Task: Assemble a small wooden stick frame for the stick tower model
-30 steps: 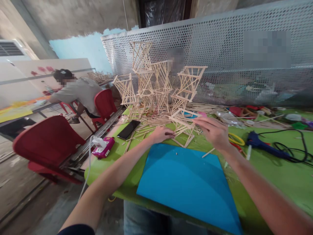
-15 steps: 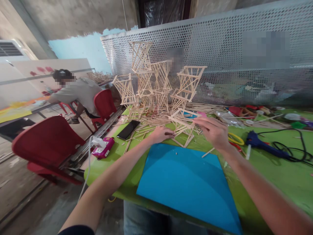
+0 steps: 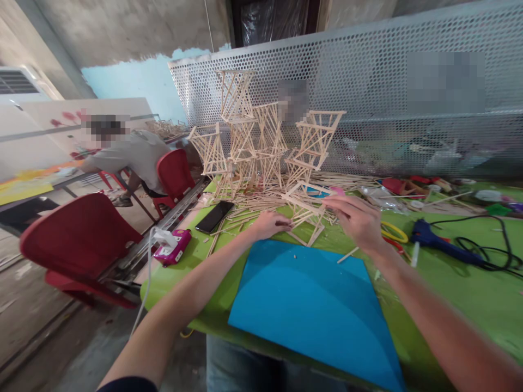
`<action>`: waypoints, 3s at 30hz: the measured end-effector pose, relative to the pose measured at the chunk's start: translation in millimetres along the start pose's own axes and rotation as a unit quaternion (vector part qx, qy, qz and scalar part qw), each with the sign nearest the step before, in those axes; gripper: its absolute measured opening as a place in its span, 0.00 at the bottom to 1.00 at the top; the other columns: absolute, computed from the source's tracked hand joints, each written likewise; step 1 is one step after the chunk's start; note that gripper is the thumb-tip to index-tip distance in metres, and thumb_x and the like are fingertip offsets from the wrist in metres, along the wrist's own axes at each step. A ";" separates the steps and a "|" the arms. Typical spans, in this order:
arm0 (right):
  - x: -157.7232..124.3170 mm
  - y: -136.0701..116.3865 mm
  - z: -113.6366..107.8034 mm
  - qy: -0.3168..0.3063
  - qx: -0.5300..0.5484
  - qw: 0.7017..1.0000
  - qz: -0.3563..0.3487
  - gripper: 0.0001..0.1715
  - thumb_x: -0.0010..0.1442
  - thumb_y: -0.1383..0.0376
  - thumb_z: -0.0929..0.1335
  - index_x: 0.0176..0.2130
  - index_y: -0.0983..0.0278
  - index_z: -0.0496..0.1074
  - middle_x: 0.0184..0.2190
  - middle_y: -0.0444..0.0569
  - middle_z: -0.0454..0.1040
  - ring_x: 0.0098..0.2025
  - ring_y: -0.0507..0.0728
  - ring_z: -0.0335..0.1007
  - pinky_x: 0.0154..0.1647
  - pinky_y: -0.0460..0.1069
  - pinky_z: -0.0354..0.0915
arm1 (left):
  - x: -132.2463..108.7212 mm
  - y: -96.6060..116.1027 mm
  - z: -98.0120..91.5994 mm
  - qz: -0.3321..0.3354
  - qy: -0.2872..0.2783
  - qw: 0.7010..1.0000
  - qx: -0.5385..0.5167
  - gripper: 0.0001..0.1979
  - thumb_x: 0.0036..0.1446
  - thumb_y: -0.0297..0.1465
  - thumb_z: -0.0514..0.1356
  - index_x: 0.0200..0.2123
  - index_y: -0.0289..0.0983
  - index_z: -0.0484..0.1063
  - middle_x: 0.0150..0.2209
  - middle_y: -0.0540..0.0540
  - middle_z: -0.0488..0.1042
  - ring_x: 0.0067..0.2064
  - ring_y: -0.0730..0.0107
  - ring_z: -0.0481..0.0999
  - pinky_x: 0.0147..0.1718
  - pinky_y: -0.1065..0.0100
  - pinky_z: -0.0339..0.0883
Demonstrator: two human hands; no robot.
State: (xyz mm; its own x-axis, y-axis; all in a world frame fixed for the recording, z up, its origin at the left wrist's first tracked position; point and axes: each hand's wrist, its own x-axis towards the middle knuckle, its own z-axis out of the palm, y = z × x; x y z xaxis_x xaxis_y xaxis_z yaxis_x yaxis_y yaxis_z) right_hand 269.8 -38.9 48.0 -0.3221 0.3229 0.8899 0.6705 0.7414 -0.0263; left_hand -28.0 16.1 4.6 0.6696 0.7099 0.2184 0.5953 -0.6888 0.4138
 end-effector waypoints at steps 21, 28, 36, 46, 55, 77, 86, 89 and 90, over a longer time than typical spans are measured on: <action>-0.6 3.0 -0.6 -0.001 -0.009 1.000 0.003 0.17 0.70 0.71 0.70 0.51 0.54 0.85 0.49 0.43 0.86 0.50 0.58 0.85 0.55 0.55 0.77 | 0.1 4.6 -2.7 -0.009 -0.009 1.000 -0.019 0.13 0.71 0.43 0.63 0.49 0.47 0.86 0.54 0.54 0.85 0.52 0.66 0.84 0.53 0.69 0.70; 0.3 0.5 0.2 0.005 0.003 1.000 0.007 0.16 0.70 0.71 0.70 0.50 0.55 0.85 0.49 0.43 0.87 0.50 0.59 0.85 0.56 0.55 0.77 | -0.1 4.2 -2.9 -0.011 -0.011 1.000 -0.015 0.12 0.71 0.42 0.63 0.49 0.46 0.86 0.55 0.53 0.85 0.52 0.66 0.84 0.54 0.69 0.70; -0.4 -0.1 0.6 0.007 0.007 1.000 0.010 0.17 0.70 0.71 0.70 0.51 0.54 0.85 0.49 0.44 0.87 0.50 0.59 0.85 0.55 0.56 0.78 | 0.3 3.4 -2.2 -0.010 -0.012 1.000 -0.012 0.13 0.71 0.43 0.63 0.49 0.48 0.86 0.55 0.53 0.84 0.53 0.65 0.83 0.55 0.68 0.71; 0.8 -1.1 0.9 0.011 0.009 1.000 -0.003 0.20 0.69 0.73 0.71 0.52 0.53 0.85 0.50 0.44 0.86 0.50 0.60 0.85 0.55 0.57 0.77 | -0.1 8.8 -4.5 -0.015 -0.013 1.000 -0.011 0.12 0.71 0.41 0.63 0.49 0.47 0.86 0.54 0.53 0.85 0.52 0.66 0.83 0.55 0.67 0.71; -0.7 0.6 2.4 0.009 0.006 1.000 0.004 0.18 0.70 0.71 0.70 0.51 0.54 0.85 0.50 0.44 0.86 0.50 0.59 0.85 0.56 0.56 0.77 | -0.6 7.0 -3.7 -0.015 -0.010 1.000 -0.017 0.13 0.71 0.43 0.63 0.49 0.47 0.86 0.56 0.53 0.84 0.54 0.65 0.83 0.55 0.67 0.71; -0.2 1.5 1.8 0.002 0.004 1.000 0.009 0.16 0.70 0.71 0.70 0.51 0.54 0.84 0.50 0.44 0.86 0.50 0.59 0.85 0.57 0.55 0.77 | -0.6 7.1 -3.7 -0.017 -0.008 1.000 -0.016 0.13 0.71 0.43 0.63 0.49 0.46 0.86 0.55 0.53 0.85 0.53 0.65 0.83 0.53 0.67 0.71; -1.9 4.2 0.6 -0.015 0.003 1.000 0.018 0.14 0.71 0.69 0.70 0.51 0.56 0.84 0.51 0.46 0.86 0.51 0.59 0.84 0.59 0.55 0.76 | -1.1 8.6 -5.2 -0.019 -0.016 0.999 -0.038 0.14 0.71 0.43 0.63 0.49 0.45 0.86 0.54 0.52 0.85 0.51 0.65 0.84 0.54 0.68 0.71; -1.5 4.1 0.0 -0.019 0.007 1.000 0.020 0.14 0.72 0.68 0.70 0.51 0.55 0.84 0.51 0.45 0.86 0.52 0.59 0.84 0.59 0.56 0.76 | -1.1 7.6 -4.7 -0.015 -0.010 0.999 -0.030 0.13 0.71 0.43 0.64 0.48 0.45 0.86 0.54 0.53 0.85 0.53 0.65 0.83 0.55 0.68 0.71; -1.2 4.0 -0.3 -0.021 0.009 1.000 0.020 0.14 0.72 0.68 0.70 0.51 0.55 0.84 0.51 0.46 0.86 0.52 0.60 0.84 0.59 0.56 0.76 | -1.0 7.0 -4.3 -0.014 -0.008 1.000 -0.027 0.13 0.70 0.43 0.64 0.48 0.45 0.86 0.54 0.53 0.85 0.53 0.65 0.83 0.54 0.68 0.71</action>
State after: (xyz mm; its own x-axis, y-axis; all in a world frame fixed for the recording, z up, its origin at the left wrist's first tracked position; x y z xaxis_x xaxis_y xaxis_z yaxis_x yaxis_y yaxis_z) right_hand 273.0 -36.5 47.0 -0.3233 0.3755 0.8686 0.6716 0.7377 -0.0690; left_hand -26.4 11.2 11.1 0.6599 0.7262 0.1929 0.5895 -0.6596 0.4663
